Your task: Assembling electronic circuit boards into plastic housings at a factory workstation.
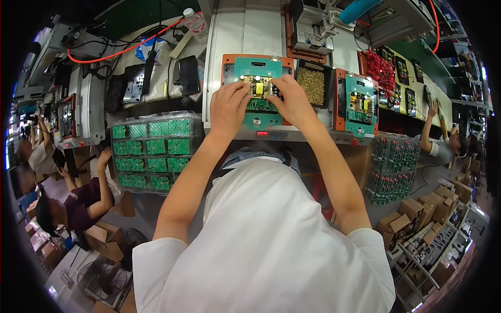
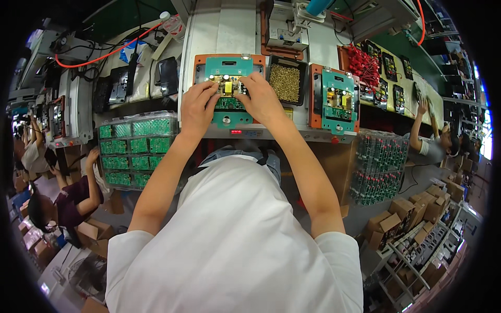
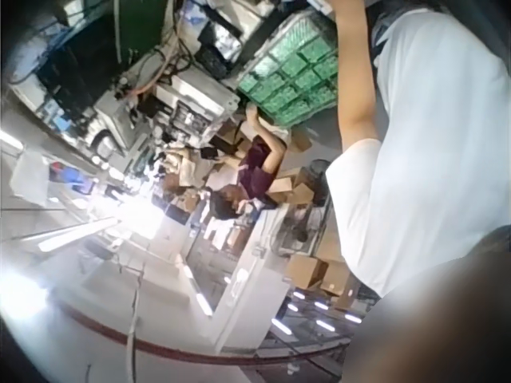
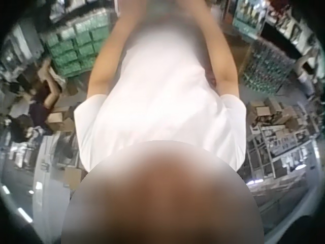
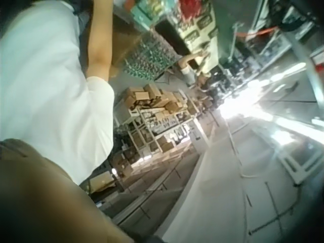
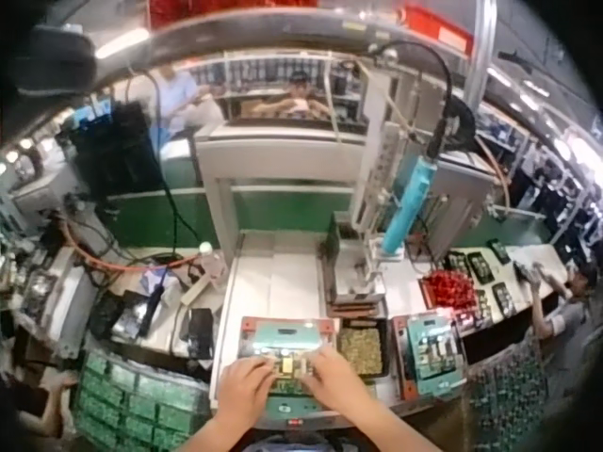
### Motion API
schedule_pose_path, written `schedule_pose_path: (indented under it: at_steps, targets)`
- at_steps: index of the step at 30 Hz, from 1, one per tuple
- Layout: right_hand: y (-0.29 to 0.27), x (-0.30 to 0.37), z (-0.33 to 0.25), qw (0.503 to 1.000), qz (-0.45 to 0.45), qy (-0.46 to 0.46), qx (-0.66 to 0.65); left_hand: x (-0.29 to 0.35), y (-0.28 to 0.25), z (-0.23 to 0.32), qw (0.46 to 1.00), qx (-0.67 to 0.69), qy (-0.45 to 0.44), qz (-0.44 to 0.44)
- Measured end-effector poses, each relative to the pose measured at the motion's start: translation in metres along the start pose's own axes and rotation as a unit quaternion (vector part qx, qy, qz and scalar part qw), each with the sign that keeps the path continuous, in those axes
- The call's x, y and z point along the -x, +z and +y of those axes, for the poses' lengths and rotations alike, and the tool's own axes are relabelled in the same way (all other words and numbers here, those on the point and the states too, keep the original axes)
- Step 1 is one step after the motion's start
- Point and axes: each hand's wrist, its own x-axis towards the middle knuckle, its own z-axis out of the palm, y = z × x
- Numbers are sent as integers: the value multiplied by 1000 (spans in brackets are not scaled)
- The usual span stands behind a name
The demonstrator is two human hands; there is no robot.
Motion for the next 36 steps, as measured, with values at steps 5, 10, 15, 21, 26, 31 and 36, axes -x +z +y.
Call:
schedule_pose_path:
  at_steps: [5,10,15,21,26,31,36]
  targets:
    - [-4,-11,12,999,-12,10,50,-7,15,-1,999,-18,19,19]
    - [-13,-18,14,997,-29,25,68,-13,17,-14,999,45,-11,-23]
    - [-48,13,-4,986,125,89,-60,16,-19,-56,988,115,-104,5]
    - [-38,88,13,965,146,163,-145,102,-27,-69,959,116,-227,-123]
    - [-31,129,13,939,142,222,-220,118,-38,-76,931,198,-267,-150]
    - [-34,146,1,948,143,233,-164,110,-49,-60,938,153,-270,-154]
    - [-31,157,3,924,258,276,-60,131,-75,-92,936,185,-271,-131]
